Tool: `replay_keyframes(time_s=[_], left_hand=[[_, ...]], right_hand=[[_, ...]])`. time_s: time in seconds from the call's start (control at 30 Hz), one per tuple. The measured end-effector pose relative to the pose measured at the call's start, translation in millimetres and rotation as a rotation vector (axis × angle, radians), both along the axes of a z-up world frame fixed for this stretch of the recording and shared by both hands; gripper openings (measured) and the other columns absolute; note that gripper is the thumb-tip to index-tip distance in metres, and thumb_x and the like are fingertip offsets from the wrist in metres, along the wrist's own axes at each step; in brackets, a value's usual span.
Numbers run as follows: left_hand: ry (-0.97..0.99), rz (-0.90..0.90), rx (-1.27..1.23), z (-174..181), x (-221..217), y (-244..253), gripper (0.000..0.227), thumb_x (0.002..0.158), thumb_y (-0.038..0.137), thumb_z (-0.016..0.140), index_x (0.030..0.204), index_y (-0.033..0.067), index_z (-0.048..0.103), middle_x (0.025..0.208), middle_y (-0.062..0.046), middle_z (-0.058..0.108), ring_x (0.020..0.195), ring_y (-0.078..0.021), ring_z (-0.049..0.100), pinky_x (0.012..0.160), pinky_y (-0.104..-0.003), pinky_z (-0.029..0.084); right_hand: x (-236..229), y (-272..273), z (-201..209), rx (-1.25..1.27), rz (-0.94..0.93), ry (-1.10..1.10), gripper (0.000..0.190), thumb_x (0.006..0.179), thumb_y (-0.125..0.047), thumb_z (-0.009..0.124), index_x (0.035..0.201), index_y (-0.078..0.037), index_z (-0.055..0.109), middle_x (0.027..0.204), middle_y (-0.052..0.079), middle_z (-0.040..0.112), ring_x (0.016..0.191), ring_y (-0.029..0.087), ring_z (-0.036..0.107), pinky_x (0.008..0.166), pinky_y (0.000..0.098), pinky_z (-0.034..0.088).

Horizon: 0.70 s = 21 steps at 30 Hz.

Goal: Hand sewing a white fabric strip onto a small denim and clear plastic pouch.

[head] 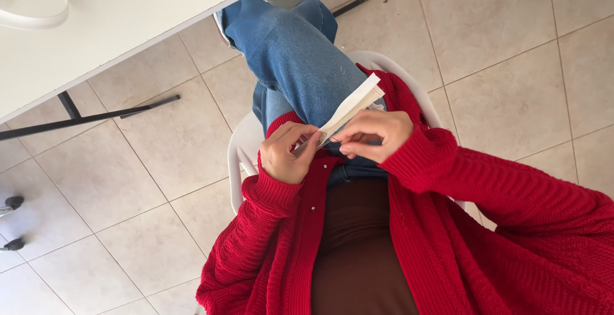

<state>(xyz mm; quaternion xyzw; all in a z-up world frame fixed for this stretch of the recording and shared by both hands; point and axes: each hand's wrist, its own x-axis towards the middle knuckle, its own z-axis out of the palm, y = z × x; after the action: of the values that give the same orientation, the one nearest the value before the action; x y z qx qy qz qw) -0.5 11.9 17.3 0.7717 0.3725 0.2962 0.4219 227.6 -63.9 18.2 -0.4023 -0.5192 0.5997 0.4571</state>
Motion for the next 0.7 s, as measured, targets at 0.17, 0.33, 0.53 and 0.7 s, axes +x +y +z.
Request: replay_keyframes(time_s=[0.17,0.33,0.53,0.7], left_hand=[[-0.046,0.03,-0.156,-10.9,-4.9,4.9,0.004,0.083,0.006,0.081,0.084,0.0096,0.079,0.068,-0.002,0.07,0.062,-0.0167,0.07,0.06,-0.025,0.06],[-0.071,0.033,-0.245,-12.9,-8.3,8.7,0.004,0.083,0.004,0.082,0.085,0.0064,0.079,0.069,-0.006,0.072,0.063,-0.0187,0.072,0.061,-0.027,0.061],[-0.055,0.051,-0.221,-8.2,-7.0,5.7,0.005,0.083,0.005,0.082,0.084,0.01,0.08,0.069,-0.004,0.071,0.064,-0.0169,0.071,0.063,-0.026,0.06],[-0.041,0.068,-0.191,-6.7,-6.1,2.1,0.006,0.083,0.005,0.081,0.084,0.0104,0.08,0.07,-0.004,0.072,0.066,-0.019,0.072,0.064,-0.027,0.061]], right_hand=[[-31.1,-21.1,-16.3,-0.3,-0.258,0.083,0.011,0.085,0.004,0.075,0.091,0.01,0.069,0.068,0.018,0.073,0.051,0.019,0.073,0.04,0.0239,0.06],[-51.2,-25.0,-37.5,-0.411,-0.275,0.142,0.008,0.087,0.003,0.07,0.087,0.009,0.067,0.059,0.019,0.072,0.042,0.019,0.069,0.031,0.0222,0.056],[-56.3,-24.8,-44.8,-0.422,-0.307,0.143,0.009,0.09,0.0,0.069,0.085,0.008,0.066,0.057,0.018,0.072,0.04,0.019,0.068,0.032,0.0212,0.055],[-56.7,-25.8,-40.9,-0.436,-0.322,0.16,0.007,0.091,0.002,0.066,0.086,0.007,0.065,0.056,0.019,0.071,0.041,0.019,0.068,0.032,0.0208,0.053]])
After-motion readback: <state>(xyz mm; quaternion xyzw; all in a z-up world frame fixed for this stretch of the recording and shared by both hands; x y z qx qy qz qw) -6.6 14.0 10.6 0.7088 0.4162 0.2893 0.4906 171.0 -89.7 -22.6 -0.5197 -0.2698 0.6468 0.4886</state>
